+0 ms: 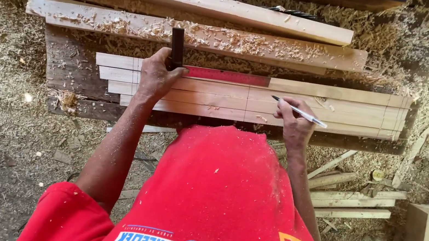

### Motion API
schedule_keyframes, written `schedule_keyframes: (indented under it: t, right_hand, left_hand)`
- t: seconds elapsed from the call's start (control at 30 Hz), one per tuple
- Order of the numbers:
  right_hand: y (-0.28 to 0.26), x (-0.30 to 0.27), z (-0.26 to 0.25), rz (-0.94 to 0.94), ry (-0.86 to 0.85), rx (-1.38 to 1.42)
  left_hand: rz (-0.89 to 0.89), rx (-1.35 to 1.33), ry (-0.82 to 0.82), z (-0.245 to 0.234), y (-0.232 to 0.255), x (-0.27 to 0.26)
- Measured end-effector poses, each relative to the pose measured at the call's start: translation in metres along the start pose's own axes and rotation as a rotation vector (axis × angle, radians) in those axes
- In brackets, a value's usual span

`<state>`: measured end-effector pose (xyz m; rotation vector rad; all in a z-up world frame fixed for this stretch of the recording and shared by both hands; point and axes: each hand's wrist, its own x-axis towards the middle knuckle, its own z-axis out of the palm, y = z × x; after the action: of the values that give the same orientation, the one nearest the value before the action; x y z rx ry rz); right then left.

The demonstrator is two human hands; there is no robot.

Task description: The person uses a try square and a pen to mark straight measurement lines on wooden planks laid on a workbench.

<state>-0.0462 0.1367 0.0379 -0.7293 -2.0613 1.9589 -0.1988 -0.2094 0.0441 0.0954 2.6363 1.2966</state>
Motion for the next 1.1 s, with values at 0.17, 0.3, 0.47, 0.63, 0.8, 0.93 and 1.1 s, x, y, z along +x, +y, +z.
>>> schedule_keyframes:
  t: [0.17, 0.3, 0.47, 0.63, 0.8, 0.93, 1.1]
  right_hand:
    - [0.007, 0.001, 0.012, -0.045, -0.03, 0.034]
    - [0.008, 0.002, 0.023, -0.135, 0.02, 0.08]
    - [0.01, 0.003, 0.023, -0.138, 0.085, -0.051]
    - [0.016, 0.002, 0.02, -0.162, 0.078, -0.055]
    - [0.02, 0.002, 0.02, -0.193, 0.085, -0.129]
    - [0.016, -0.001, 0.022, -0.268, 0.082, -0.232]
    - [0.016, -0.001, 0.023, -0.319, 0.084, -0.407]
  left_hand:
    - [0.041, 0.001, 0.009, 0.001, -0.003, 0.0]
    - [0.094, -0.008, 0.017, 0.003, -0.001, -0.002]
    - [0.058, -0.006, -0.007, 0.003, -0.001, 0.0]
    - [0.033, -0.012, -0.033, -0.001, 0.002, 0.001]
    - [0.019, -0.014, -0.039, -0.001, 0.003, 0.0]
    - [0.04, -0.023, -0.029, 0.0, 0.001, 0.0]
    - [0.025, -0.018, -0.025, 0.003, 0.0, 0.001]
